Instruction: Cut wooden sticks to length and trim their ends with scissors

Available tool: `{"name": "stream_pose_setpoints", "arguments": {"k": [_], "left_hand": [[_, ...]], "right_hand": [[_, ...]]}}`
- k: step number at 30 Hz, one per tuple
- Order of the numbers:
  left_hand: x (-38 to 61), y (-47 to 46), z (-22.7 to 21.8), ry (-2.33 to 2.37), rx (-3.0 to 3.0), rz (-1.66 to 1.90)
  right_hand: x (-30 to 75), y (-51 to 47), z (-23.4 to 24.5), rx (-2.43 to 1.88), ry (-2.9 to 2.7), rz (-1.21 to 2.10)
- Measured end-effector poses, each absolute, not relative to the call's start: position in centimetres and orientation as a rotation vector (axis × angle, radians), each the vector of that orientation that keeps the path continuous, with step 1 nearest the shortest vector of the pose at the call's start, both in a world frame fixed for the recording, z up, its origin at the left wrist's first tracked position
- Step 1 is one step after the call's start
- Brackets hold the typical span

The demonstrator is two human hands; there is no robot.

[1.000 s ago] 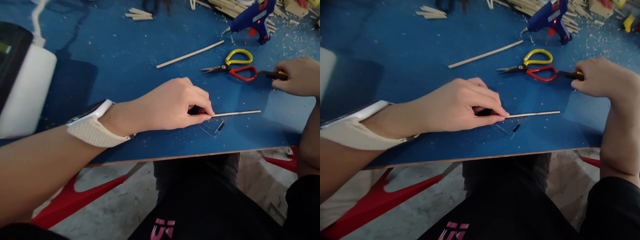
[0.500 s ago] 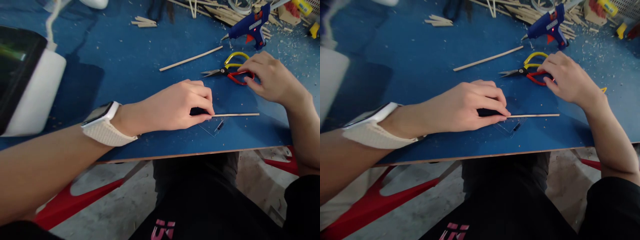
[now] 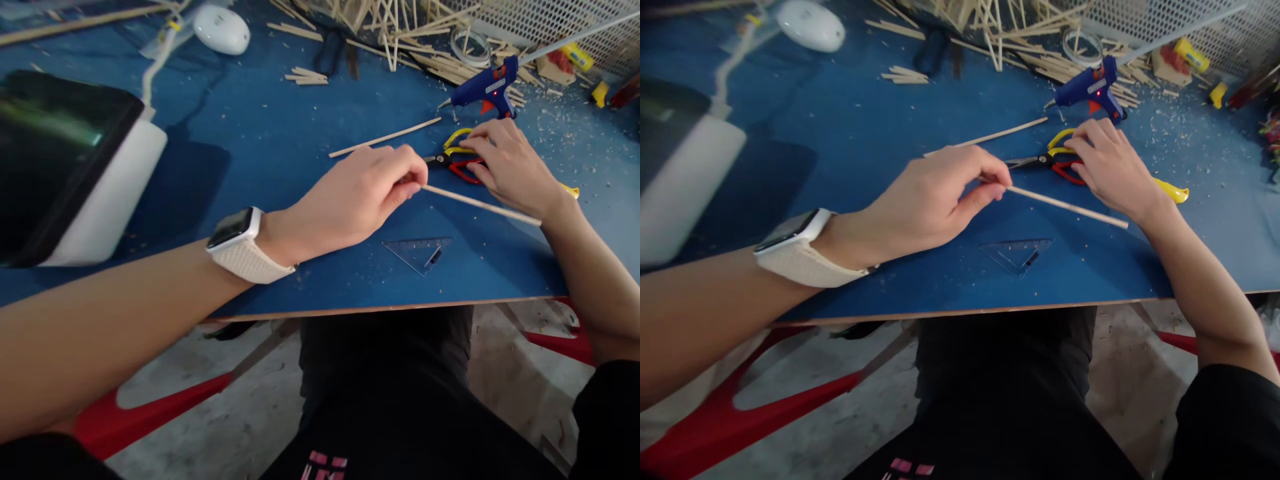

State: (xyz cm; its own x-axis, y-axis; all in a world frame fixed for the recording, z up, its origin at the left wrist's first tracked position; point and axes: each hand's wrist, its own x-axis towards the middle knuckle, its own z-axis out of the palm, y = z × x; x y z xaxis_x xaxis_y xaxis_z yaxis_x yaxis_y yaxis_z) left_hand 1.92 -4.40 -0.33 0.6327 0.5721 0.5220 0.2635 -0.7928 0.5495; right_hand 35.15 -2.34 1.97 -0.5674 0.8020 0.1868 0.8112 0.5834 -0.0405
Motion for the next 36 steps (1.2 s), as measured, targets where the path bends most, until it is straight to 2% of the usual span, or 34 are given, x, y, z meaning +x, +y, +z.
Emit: {"name": "stream_pose_setpoints", "arguments": {"k": [4, 8, 18, 31, 36], "left_hand": [[2.4, -4.5, -0.2, 0.699, 2.127, 1.222], [2.6, -4.4, -0.1, 0.734, 1.939, 1.299], [2.0, -3.5, 0.0, 0.796, 1.919, 1.497], [2.5, -4.6, 0.6, 0.732, 1.899, 1.415], [2.4, -5.2, 0.8, 0.745, 1.972, 1.312]], "right_hand": [[35.5, -1.5, 0.9, -1.319, -2.665, -0.047], [35.3, -2.1, 0.7, -1.304, -2.599, -0.068], [33.7, -4.9, 1.5, -1.282, -2.477, 0.020], [32.0, -6.1, 2.3, -0.964, -2.339, 0.835], [31.3, -6.6, 2.6, -1.004, -2.290, 0.898]]}}
